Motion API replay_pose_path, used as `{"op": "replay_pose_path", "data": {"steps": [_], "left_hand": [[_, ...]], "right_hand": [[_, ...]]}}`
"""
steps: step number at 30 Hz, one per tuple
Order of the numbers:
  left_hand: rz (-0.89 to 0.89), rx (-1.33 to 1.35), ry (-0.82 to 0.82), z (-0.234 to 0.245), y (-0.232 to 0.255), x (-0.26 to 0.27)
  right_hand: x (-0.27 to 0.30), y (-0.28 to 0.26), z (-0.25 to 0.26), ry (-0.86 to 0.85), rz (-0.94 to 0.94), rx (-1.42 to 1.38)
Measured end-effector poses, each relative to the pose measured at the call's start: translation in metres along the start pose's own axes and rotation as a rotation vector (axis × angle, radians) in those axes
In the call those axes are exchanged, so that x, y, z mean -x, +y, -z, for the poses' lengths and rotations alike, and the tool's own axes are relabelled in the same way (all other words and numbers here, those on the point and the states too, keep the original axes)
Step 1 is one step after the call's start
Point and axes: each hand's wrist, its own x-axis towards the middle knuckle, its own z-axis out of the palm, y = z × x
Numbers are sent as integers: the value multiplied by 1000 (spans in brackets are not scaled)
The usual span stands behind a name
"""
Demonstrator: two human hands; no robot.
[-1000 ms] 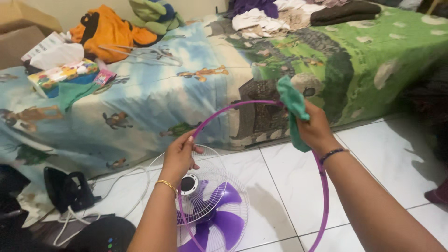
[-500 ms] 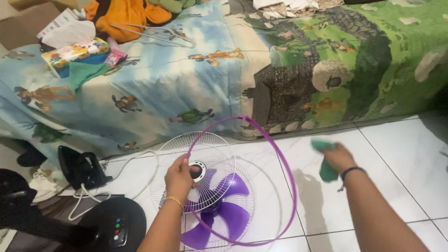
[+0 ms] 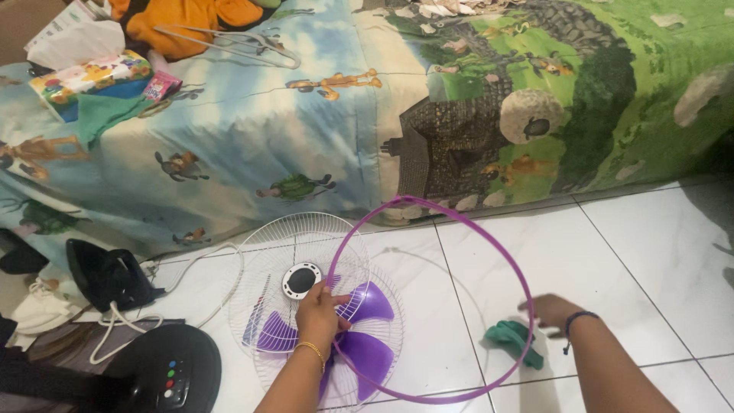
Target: The person assembles a small electric fan by attaching the front grille, inserting the purple fan blade, and securing the rear grille. They use a green cloth to wipe the fan components during the process.
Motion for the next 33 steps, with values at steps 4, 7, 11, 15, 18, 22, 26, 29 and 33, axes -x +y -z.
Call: {"op": "replay_pose_path", "data": {"steps": [4, 7, 11, 15, 18, 22, 26, 29, 33], "left_hand": [[-50, 37, 32, -1, -9, 0], [-33, 121, 45, 3, -15, -3], [-3, 161, 101, 24, -17, -7], [33, 236, 96, 62, -14, -5], [78, 326, 11, 76, -18, -1], [126, 262, 56, 86, -32, -8], [45, 115, 350, 94, -57, -26], [-28, -12, 519, 102, -82, -34], [151, 22, 573, 102, -103, -46]], "right_hand": [[60, -42, 11, -245, 232, -484], [87, -78, -4, -233, 321, -319], [95, -107, -33, -167, 494, -217], [74, -115, -60, 19, 557, -364], [45, -102, -58, 31, 555, -500], [4, -56, -29, 63, 550, -665], [-22, -4, -9, 272, 455, -687], [-28, 28, -13, 432, 396, -695], [-28, 50, -27, 520, 304, -696]]}}
